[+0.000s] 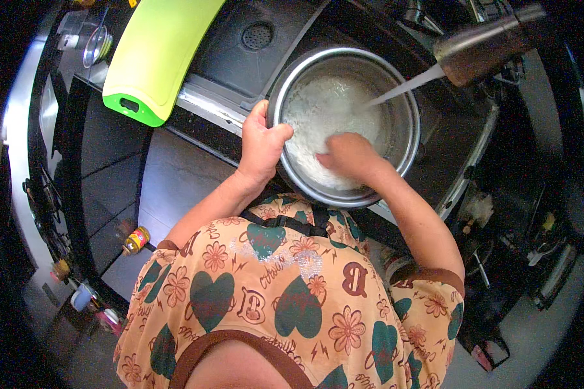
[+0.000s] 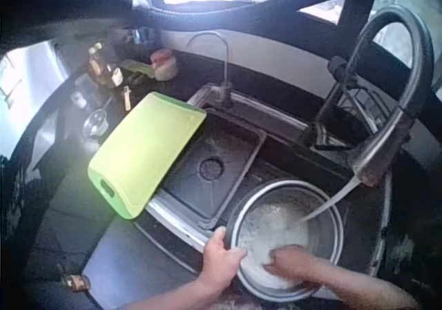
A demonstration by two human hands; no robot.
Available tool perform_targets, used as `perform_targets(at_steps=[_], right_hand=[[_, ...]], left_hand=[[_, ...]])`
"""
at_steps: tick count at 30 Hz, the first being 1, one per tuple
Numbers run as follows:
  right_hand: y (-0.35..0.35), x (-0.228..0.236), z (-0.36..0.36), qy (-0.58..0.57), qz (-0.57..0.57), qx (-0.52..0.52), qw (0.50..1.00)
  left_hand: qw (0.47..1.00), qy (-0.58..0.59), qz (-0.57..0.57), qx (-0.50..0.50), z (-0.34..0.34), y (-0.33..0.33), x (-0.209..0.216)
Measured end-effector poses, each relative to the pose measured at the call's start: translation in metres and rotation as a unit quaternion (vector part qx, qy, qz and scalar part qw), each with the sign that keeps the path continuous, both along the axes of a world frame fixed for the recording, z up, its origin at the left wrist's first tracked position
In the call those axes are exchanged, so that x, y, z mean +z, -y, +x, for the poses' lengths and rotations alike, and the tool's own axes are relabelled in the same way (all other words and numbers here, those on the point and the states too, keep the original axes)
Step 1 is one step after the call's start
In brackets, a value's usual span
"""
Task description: The person washes rice in a metal bowl under running water at the kitchen sink. They repeatedly fill the bowl, swirl the rice by hand, and pour out the cloudy water, repeating the process several times before placing the bowl on the counter.
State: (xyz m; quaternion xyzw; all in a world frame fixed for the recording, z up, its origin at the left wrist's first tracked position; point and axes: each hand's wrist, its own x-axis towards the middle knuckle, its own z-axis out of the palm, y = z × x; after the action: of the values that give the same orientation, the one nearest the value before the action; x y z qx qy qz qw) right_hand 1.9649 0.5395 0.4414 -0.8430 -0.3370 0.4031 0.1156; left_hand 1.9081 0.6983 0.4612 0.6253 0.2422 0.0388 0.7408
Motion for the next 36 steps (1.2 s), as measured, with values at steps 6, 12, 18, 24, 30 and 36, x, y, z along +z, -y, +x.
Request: perform_targets(at_steps=[6,12,18,24,30,36], right_hand=[[-0.042,-0.019,-0.010,0.147,0.237,-0.030,0.960],[-0.012,-0.042,0.026,0.417,0.119,0.036,0.900],[0.029,-0.014,0.030,0.159,-0.120,-0.035,0.979],[0.010,-0.021,0.004,-0.033,-0.010,-0.012,0.999],[-0.028,-0.021,-0.008,0.053,0.235,-0.070,0.968],[-0.008,-0.048,0.024,0.377,0.143,0.040,0.914]], left_hand=[[0.996,-0.056,0.040,-0.053,0.007,-0.013,-0.003],[0.995,-0.042,0.044,-0.085,0.008,-0.010,-0.002],[0.997,-0.030,0.020,-0.074,0.010,-0.005,-0.003],[0.998,-0.051,0.017,-0.045,0.013,-0.009,-0.012],[0.997,-0.060,0.013,-0.038,0.016,-0.008,-0.013],[0.994,-0.064,0.010,-0.086,0.014,0.000,-0.004]])
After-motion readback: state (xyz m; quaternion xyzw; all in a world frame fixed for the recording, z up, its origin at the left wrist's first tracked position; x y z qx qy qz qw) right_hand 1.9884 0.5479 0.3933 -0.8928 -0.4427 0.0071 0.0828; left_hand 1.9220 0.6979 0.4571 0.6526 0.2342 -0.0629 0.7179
